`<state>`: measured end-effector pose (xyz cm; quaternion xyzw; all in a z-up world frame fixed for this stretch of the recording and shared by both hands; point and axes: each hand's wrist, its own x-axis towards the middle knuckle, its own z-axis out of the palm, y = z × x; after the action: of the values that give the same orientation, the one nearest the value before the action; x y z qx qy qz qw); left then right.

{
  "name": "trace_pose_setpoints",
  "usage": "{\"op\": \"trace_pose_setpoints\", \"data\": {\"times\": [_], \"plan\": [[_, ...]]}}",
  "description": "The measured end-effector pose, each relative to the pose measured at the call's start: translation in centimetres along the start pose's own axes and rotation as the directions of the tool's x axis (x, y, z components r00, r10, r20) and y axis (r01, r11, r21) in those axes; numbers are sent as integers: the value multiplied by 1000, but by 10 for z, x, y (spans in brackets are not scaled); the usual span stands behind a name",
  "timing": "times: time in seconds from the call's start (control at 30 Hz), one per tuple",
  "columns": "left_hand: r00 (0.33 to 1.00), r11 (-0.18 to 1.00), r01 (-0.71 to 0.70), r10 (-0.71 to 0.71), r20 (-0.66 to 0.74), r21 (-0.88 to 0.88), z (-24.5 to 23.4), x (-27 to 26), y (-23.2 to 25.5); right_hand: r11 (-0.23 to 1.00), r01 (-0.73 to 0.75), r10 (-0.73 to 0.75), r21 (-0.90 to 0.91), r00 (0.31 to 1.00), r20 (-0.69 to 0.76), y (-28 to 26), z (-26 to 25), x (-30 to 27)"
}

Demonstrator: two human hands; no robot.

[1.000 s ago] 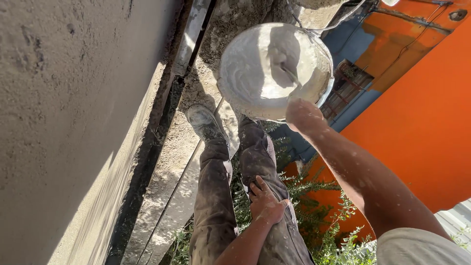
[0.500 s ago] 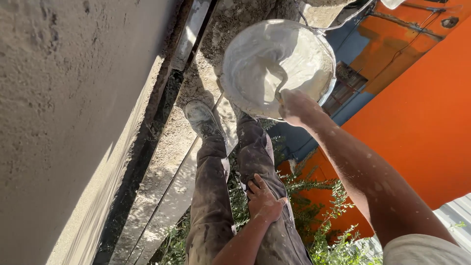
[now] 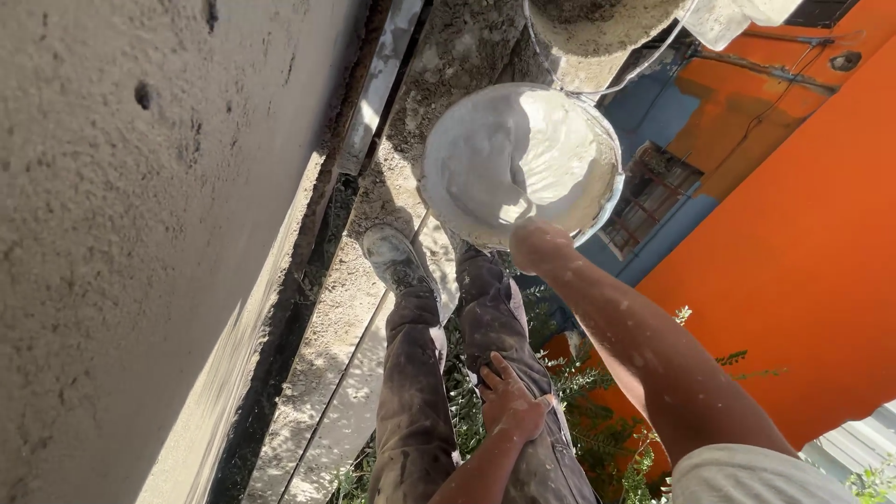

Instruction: The person mixes a white powdery substance in a bucket using a trowel. They then pour water from a bottle into the bucket and continue mixing the contents to form a paste.

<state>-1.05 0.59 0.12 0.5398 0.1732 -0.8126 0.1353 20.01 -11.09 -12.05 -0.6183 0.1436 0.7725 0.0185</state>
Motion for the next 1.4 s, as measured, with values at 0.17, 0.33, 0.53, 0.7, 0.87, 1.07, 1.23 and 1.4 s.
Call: {"op": "trace_pose_setpoints", "data": {"times": [0.17,0.33,0.53,0.7,0.87,1.07,1.23,1.4], "plan": [[1000,1000,6,-6,15,-24,-8,-11,4,870,341,-216,356,913,-347,42,-1,21],[1000,1000,18,-18,-5,7,-5,-4,6,930,229,-211,287,973,-96,6,-8,-19],[999,999,32,-32,-8,6,1,-7,8,860,269,-189,433,957,-219,24,20,22],[999,995,50,-49,-20,87,-5,-14,23,852,401,-363,338,916,-171,57,31,45],[998,998,66,-66,-3,-1,-18,-23,36,855,255,-160,452,958,-239,36,28,-4],[999,996,42,-43,-12,-84,-6,-11,24,911,360,-300,200,913,-275,65,-1,-61],[985,955,-170,158,-69,-243,-24,-29,-37,967,128,-15,222,894,-449,66,-16,-18],[961,988,-122,141,-238,93,-43,-31,-140,949,154,-23,274,904,-426,11,12,-20]]}}
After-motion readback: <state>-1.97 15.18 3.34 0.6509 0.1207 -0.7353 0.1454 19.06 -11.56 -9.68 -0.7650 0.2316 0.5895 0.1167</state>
